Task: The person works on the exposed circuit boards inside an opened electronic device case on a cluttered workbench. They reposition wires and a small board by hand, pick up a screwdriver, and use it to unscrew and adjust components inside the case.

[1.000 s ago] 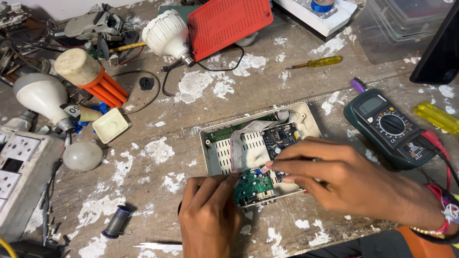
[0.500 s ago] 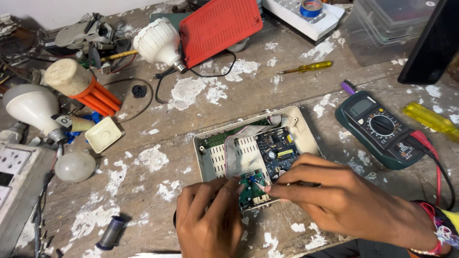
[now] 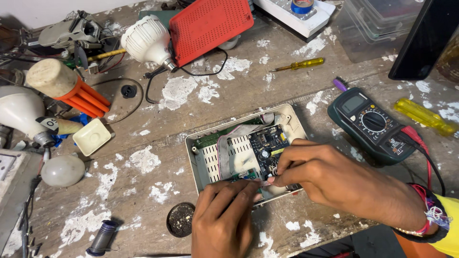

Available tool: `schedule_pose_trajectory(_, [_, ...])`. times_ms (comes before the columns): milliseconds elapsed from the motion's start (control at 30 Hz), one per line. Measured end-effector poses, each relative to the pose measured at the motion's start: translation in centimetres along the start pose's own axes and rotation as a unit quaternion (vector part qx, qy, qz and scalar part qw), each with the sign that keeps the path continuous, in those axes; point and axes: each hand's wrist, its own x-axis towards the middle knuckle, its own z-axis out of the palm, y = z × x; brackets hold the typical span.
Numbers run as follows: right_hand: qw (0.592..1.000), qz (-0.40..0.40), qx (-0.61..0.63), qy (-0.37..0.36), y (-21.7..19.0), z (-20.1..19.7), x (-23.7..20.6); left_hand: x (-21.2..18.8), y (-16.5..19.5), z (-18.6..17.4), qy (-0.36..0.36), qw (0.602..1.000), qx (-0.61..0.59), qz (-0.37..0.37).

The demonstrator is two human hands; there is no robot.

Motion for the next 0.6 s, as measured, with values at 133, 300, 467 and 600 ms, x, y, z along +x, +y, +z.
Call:
schedule_pose_trajectory(133, [0.997,0.008,0.012,-0.080,0.0,-0.9,0.4,0.0,0.1,0.0,-0.001,1.000,-0.018,-0.014])
schedule_pose_trajectory(300, [0.988,0.085,0.021,-0.127,-1.2,-1.6,0.8,0.3,-0.1,-0.2,-0.014,1.000,-0.019,0.003])
schedule_pose_trajectory(467, [0.950,0.224,-0.013,-0.216,-2.4,-1.7,0.5,0.4,0.0,-0.4,-0.026,0.999,-0.019,-0.001])
schedule_pose_trajectory(600, [0.996,0.085,0.010,0.035,-1.5,-1.0,0.6,0.4,-0.1,-0.5,-0.027,0.999,-0.021,0.002])
